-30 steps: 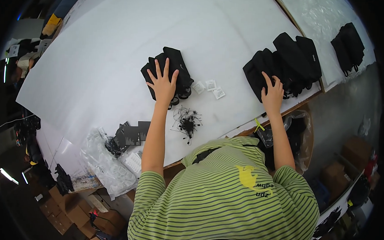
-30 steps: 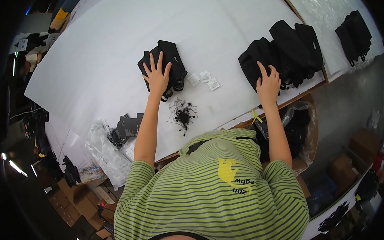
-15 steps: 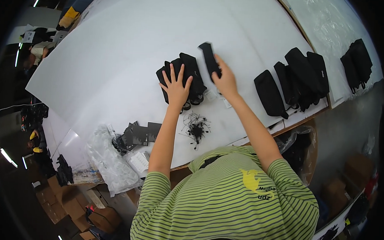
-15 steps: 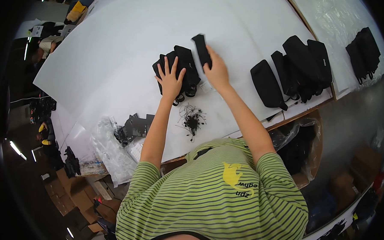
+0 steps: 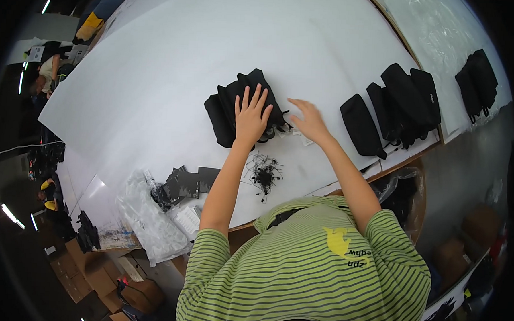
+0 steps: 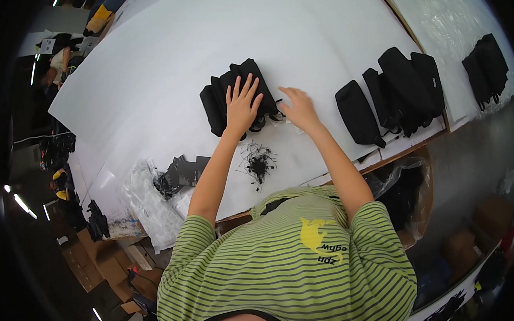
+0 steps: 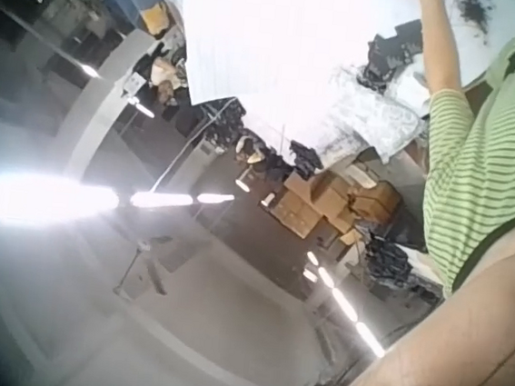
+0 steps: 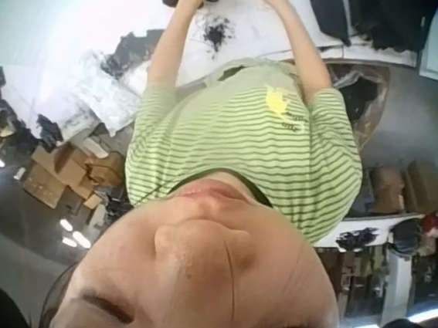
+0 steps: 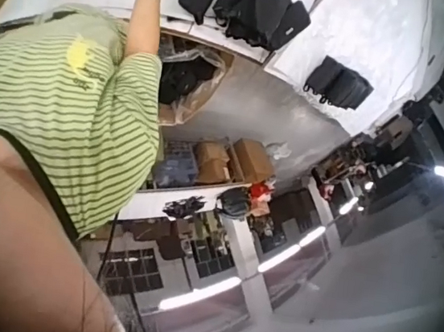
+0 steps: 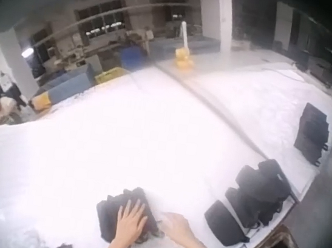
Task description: Organizing and packing black soft-shell cases and accessories into a large cardboard shipping box lined with plastic.
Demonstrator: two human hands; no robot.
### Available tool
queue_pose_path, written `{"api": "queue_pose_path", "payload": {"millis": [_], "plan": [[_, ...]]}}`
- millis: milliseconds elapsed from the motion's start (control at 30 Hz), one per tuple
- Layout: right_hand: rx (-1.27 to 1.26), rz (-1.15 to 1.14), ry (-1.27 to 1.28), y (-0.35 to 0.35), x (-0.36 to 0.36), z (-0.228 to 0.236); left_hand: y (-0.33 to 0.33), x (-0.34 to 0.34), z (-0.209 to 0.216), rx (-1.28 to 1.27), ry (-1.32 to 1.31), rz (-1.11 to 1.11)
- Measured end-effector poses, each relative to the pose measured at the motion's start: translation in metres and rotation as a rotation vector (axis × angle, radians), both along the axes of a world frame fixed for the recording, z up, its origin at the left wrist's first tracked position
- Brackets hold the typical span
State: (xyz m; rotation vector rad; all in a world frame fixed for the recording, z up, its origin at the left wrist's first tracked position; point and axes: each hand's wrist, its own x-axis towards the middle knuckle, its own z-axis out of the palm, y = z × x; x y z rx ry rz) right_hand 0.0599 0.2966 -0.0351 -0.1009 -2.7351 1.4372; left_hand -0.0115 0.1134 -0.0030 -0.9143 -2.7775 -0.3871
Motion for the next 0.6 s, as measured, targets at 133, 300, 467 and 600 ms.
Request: {"api": "queue_pose_path", "payload": {"millis": [133,300,467,600], "plan": [[0.639,-0.411,-0.1,0.061,0.069,0.038,0.001,-0.001,0.0,-0.016,-0.008,0.001],[0.524,-0.423,-0.189,0.107,0.105,0.031,0.006,-0.002,-0.002,-0.015,-0.043,0.001],[-0.919,-0.472,0.009,0.097,0.038,0.05,0.002,-0.002,-0.002,-0.002,-0.066,-0.016],[-1.555,-0.291,-0.336,0.045,-0.036,0.03,0.002,0.0,0.009,0.099,-0.155,0.008]]}}
